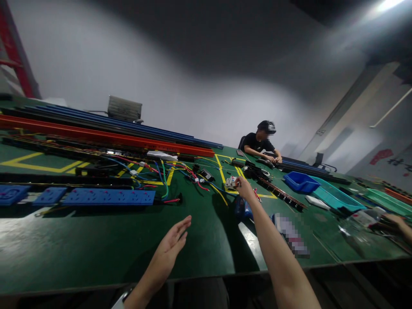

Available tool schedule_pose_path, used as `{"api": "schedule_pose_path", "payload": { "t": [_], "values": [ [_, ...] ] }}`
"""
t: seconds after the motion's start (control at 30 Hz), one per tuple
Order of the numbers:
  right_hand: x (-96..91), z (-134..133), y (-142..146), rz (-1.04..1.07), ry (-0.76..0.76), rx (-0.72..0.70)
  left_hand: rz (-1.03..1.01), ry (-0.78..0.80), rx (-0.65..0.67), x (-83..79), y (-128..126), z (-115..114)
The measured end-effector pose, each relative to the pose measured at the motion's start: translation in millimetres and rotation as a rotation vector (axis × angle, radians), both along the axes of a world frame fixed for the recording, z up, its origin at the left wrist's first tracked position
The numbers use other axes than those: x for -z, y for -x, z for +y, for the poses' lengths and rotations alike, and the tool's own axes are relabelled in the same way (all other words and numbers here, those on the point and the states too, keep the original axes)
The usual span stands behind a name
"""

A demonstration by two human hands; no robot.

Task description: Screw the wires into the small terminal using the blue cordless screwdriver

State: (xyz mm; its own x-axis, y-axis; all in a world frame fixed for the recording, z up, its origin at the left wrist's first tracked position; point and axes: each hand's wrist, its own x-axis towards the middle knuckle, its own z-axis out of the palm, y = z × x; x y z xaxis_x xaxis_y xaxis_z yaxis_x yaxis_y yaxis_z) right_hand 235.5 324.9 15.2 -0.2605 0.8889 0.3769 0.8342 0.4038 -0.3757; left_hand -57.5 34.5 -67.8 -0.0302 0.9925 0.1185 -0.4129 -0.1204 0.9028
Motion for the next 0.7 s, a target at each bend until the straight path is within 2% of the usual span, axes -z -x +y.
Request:
{"api": "schedule_pose_path", "payload": {
  "t": [0.13, 0.27, 0.33, 0.43, 0.5, 0.6, 0.67, 0.7],
  "values": [
    [-12.5, -13.0, 13.3, 0.327, -0.03, -0.206, 0.01, -0.029, 0.028, -1.5, -2.6, 0.7],
    [-20.2, -36.4, 47.5, 0.403, -0.027, -0.259, 0.14, -0.104, -0.012, -4.3, -4.1, -4.1],
    [-18.1, -48.7, 69.6, 0.381, 0.002, -0.267, 0.252, -0.08, -0.061, -9.8, -4.1, -5.9],
    [-4.6, -65.3, 103.6, 0.318, 0.079, -0.378, 0.394, -0.034, -0.03, -27.0, 0.9, -1.5],
    [10.1, -73.8, 124.0, 0.264, 0.125, -0.432, 0.551, -0.056, -0.01, -42.5, 10.3, 9.2],
    [34.0, -80.9, 146.9, 0.214, 0.182, -0.426, 0.895, -0.143, -0.21, -62.1, 33.5, 37.0],
    [47.1, -82.5, 155.5, 0.202, 0.2, -0.408, 1.14, -0.204, -0.37, -67.1, 51.4, 58.7],
    [52.1, -82.8, 157.8, 0.202, 0.209, -0.402, 1.248, -0.231, -0.395, -66.7, 60.0, 68.7]
  ]
}}
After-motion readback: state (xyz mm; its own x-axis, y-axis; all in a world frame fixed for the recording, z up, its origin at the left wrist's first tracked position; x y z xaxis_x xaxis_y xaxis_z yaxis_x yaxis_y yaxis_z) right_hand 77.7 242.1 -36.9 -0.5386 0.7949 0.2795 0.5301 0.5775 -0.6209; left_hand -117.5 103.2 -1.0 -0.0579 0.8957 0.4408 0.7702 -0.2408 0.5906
